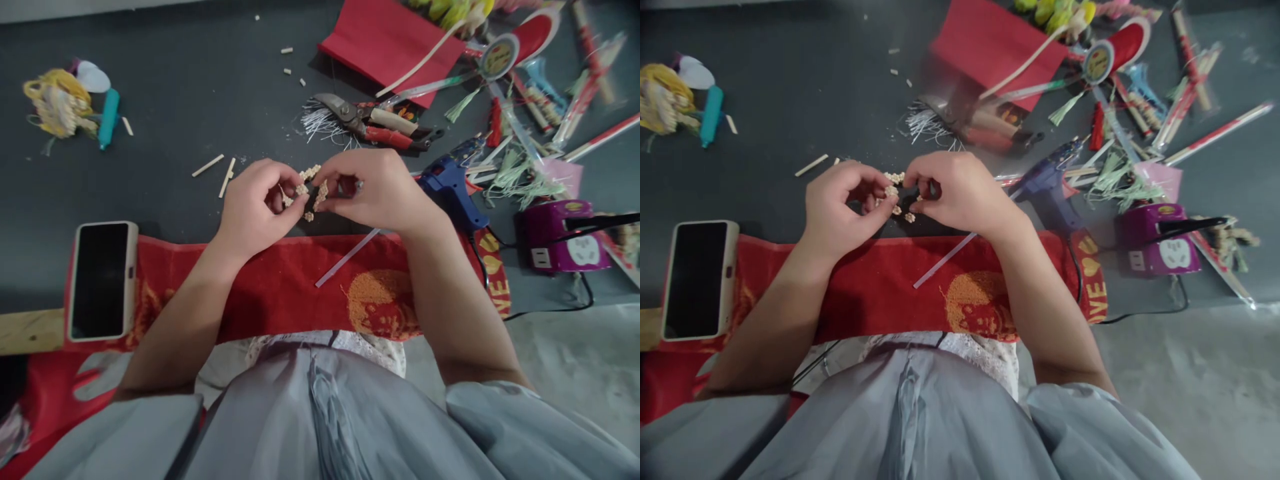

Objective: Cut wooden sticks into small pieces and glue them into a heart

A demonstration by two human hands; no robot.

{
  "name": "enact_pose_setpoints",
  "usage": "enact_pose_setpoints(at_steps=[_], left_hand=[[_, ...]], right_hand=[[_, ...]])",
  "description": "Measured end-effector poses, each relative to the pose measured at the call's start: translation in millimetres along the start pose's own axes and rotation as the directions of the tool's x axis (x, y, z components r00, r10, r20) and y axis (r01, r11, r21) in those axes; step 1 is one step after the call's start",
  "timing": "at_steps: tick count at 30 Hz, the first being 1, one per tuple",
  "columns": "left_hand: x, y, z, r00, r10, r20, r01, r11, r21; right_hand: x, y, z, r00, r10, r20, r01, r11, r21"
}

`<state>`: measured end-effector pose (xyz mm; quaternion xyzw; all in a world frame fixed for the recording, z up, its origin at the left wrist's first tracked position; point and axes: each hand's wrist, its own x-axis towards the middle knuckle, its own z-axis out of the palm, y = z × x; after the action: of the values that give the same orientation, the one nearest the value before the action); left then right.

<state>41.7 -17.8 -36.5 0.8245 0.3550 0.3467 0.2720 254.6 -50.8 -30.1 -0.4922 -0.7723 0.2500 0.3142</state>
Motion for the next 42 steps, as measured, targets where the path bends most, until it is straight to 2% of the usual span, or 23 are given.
enact_pose_setpoints(at_steps=[3,7,10,15,22,28,35,42], left_hand=[[1.6,-4.5,-3.1,1.000,-0.018,-0.020,0.019,0.998,0.058],[1.2,-10.6,-5.3,0.999,-0.041,0.003,0.041,0.996,0.077],[-0.4,-13.0,-6.4,0.999,-0.031,0.042,0.029,0.999,0.044],[2.0,-8.2,-10.4,0.993,0.023,0.112,-0.029,0.998,0.048],[8.2,-7.2,-7.3,0.967,0.120,0.226,-0.131,0.991,0.037],[5.8,-12.9,-3.1,0.942,0.208,0.264,-0.264,0.944,0.197],[6.4,-15.5,-3.4,0.955,0.117,0.271,-0.145,0.986,0.087],[7.1,-16.4,-6.7,0.949,0.130,0.287,-0.166,0.981,0.103]], right_hand=[[-2.4,3.2,4.6,0.996,-0.085,0.032,0.090,0.978,-0.189],[-4.8,7.0,13.8,0.985,-0.161,0.059,0.172,0.941,-0.292],[-5.0,7.8,17.5,0.980,-0.185,0.076,0.199,0.935,-0.295],[-4.1,7.8,19.9,0.980,-0.147,0.136,0.180,0.945,-0.274],[-4.0,10.4,19.4,0.981,-0.160,0.108,0.182,0.950,-0.254],[-3.7,9.4,19.8,0.979,-0.175,0.102,0.195,0.951,-0.241],[-3.2,11.1,22.6,0.974,-0.206,0.098,0.226,0.929,-0.292],[-3.7,11.9,23.7,0.973,-0.213,0.091,0.231,0.928,-0.292]])
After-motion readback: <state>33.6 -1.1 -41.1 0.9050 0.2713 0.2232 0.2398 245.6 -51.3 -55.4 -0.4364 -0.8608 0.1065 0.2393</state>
